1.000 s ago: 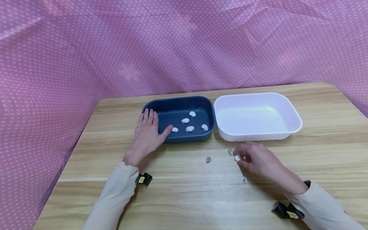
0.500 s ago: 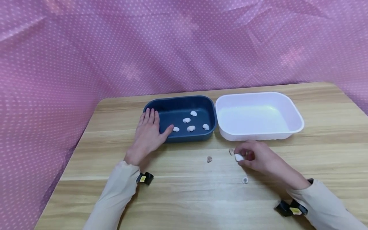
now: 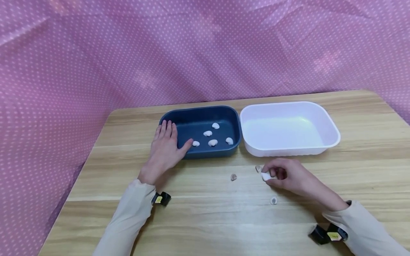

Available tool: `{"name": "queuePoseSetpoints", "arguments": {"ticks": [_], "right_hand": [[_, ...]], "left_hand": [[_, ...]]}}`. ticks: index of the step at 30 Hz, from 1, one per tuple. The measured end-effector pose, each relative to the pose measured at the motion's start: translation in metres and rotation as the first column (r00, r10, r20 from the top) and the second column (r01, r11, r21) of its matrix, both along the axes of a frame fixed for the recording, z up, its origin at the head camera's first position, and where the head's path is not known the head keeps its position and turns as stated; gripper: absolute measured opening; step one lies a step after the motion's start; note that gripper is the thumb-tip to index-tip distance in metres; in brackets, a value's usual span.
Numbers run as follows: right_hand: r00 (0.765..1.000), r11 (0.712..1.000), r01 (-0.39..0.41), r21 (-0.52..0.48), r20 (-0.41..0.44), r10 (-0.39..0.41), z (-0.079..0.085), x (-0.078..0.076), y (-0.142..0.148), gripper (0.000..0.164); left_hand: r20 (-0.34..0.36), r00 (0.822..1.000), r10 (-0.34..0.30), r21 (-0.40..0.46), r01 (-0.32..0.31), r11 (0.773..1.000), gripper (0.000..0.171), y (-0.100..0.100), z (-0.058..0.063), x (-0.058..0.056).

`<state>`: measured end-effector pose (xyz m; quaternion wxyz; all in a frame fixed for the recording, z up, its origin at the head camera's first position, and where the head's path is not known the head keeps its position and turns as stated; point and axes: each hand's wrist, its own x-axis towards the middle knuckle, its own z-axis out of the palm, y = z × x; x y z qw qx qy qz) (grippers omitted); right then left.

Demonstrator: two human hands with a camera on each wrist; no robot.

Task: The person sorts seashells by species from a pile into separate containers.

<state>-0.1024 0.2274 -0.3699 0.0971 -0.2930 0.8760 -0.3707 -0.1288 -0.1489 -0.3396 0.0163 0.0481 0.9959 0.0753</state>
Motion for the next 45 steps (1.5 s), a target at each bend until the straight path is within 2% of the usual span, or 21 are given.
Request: {"name": "queuePoseSetpoints", "arguments": {"ticks": [7, 14, 17, 20, 24, 34, 45], "right_hand": [[0.994, 1.000, 0.021, -0.022, 0.106, -0.019, 0.002, 0.003, -0.005, 0.024], [0.993, 0.998, 0.040, -0.043, 0.112, -0.035, 0.005, 0.005, -0.008, 0.026], [0.996, 0.998, 0.028, -0.051, 0.082, -0.024, 0.007, 0.006, -0.010, 0.027], [1.000, 0.998, -0.007, -0.058, 0.001, 0.007, 0.013, 0.007, -0.016, 0.025], [0.994, 0.998, -0.046, -0.047, -0.103, 0.041, 0.022, 0.005, -0.025, 0.023], [0.991, 0.999, -0.011, -0.053, -0.137, 0.003, 0.034, -0.001, -0.031, 0.023], [0.968, 0.993, -0.034, -0.117, -0.251, 0.004, 0.042, -0.012, -0.031, 0.027]], "left_hand": [[-0.004, 1.000, -0.003, 0.001, 0.003, 1.000, 0.094, -0.001, 0.000, 0.001], [-0.007, 1.000, -0.006, 0.006, 0.006, 1.000, 0.094, -0.001, -0.001, 0.000], [-0.009, 1.000, -0.002, 0.003, 0.002, 1.000, 0.094, -0.001, -0.001, 0.000], [-0.006, 1.000, 0.000, 0.004, 0.000, 1.000, 0.094, -0.001, 0.000, 0.001], [-0.007, 1.000, 0.003, 0.006, -0.003, 1.000, 0.093, -0.001, 0.001, 0.001], [-0.003, 1.000, -0.001, -0.003, 0.001, 1.000, 0.095, -0.002, -0.001, 0.001], [0.006, 1.000, -0.009, -0.003, 0.009, 1.000, 0.095, -0.001, -0.001, 0.000]]}}
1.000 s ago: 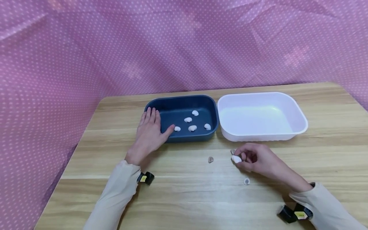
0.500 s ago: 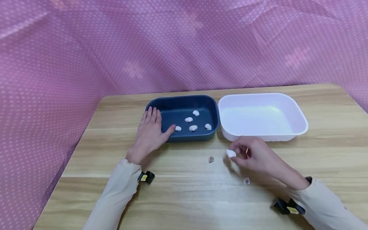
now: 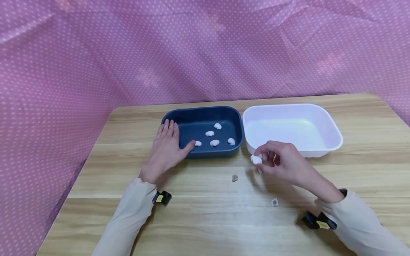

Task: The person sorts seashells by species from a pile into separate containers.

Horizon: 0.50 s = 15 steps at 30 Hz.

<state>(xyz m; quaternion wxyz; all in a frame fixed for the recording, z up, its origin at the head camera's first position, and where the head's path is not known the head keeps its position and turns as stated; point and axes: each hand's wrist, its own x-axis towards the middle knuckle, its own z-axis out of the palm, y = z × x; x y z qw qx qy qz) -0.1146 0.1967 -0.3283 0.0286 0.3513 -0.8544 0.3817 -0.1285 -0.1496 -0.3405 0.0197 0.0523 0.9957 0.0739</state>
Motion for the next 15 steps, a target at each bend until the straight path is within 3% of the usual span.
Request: {"name": "queuePoseSetpoints", "arguments": {"ticks": [15], "right_hand": [[0.998, 0.999, 0.015, 0.044, 0.056, -0.018, 0.0039, -0.0082, -0.0076, 0.026]], "left_hand": [[0.009, 1.000, -0.014, -0.025, 0.015, 1.000, 0.097, 0.0001, -0.0003, 0.0014]]}}
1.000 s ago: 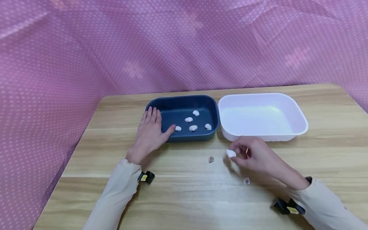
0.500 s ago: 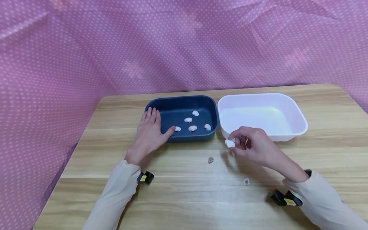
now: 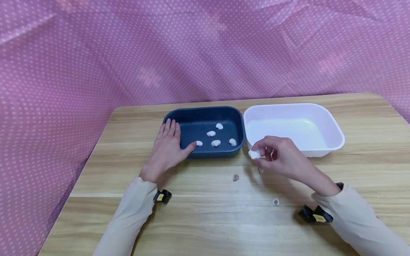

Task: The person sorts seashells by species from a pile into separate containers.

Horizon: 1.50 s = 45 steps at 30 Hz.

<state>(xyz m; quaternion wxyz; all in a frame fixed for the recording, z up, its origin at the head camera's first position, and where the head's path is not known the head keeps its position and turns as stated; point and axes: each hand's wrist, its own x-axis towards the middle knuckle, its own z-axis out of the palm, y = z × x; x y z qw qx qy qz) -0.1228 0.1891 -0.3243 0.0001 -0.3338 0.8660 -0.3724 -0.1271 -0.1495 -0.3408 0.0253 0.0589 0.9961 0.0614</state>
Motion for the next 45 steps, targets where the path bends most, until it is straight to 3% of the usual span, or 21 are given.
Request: {"name": "queuePoseSetpoints", "arguments": {"ticks": [9, 18, 34, 38, 42, 45], "right_hand": [[1.000, 1.000, -0.001, -0.014, -0.016, 0.001, 0.005, -0.005, -0.009, 0.023], [0.999, 1.000, -0.002, -0.016, 0.033, 0.003, 0.014, -0.012, -0.027, 0.019], [1.000, 0.999, -0.003, -0.032, 0.005, 0.003, 0.017, -0.026, -0.057, 0.017], [1.000, 0.999, 0.003, -0.032, 0.032, -0.002, 0.018, -0.028, -0.064, 0.018], [0.998, 1.000, 0.010, -0.025, 0.066, -0.008, 0.019, -0.031, -0.069, 0.018], [0.996, 0.999, 0.025, -0.024, 0.090, -0.023, 0.018, -0.035, -0.072, 0.018]], "left_hand": [[0.007, 1.000, 0.003, 0.012, -0.003, 1.000, 0.097, -0.001, 0.001, 0.001], [-0.005, 1.000, -0.003, -0.002, 0.003, 1.000, 0.097, -0.001, -0.001, 0.000], [-0.012, 1.000, 0.004, 0.014, -0.004, 1.000, 0.100, -0.001, 0.000, -0.001], [-0.018, 1.000, 0.010, 0.073, -0.008, 0.997, 0.104, -0.004, 0.006, 0.000], [-0.048, 0.997, 0.055, 0.154, -0.047, 0.987, 0.106, -0.013, 0.016, 0.002], [-0.036, 0.998, 0.056, 0.154, -0.050, 0.987, 0.106, -0.019, 0.016, 0.001]]}}
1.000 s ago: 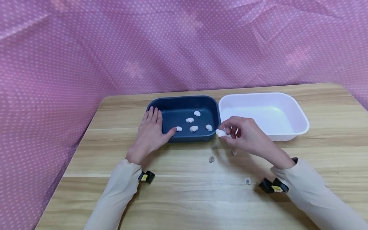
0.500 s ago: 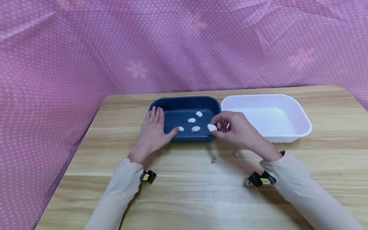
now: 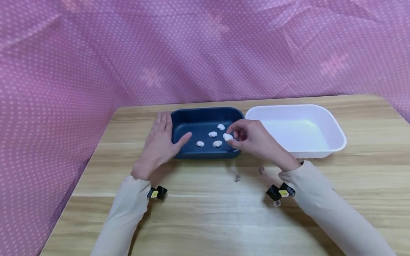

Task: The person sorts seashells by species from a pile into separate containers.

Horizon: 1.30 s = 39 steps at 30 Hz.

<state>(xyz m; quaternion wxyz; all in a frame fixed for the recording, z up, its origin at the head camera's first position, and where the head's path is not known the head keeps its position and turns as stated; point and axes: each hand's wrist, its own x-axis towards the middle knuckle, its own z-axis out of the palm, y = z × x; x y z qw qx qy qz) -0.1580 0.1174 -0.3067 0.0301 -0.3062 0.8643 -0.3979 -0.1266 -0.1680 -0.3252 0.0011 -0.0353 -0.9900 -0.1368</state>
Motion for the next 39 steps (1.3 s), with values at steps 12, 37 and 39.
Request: {"name": "queuePoseSetpoints", "arguments": {"ticks": [12, 37, 39], "right_hand": [[0.999, 1.000, 0.007, -0.006, 0.043, -0.006, -0.004, -0.017, -0.019, 0.018], [0.995, 0.997, 0.048, 0.055, 0.087, -0.053, 0.000, -0.055, -0.064, 0.019], [0.994, 0.998, 0.046, 0.048, 0.095, -0.051, -0.001, -0.056, -0.068, 0.019]], "left_hand": [[0.068, 0.996, -0.048, -0.109, 0.056, 0.992, 0.113, 0.004, -0.014, -0.003], [0.059, 0.996, -0.072, -0.105, 0.078, 0.991, 0.115, 0.001, -0.014, -0.004], [0.061, 0.996, -0.071, -0.115, 0.078, 0.990, 0.115, 0.000, -0.014, -0.004]]}}
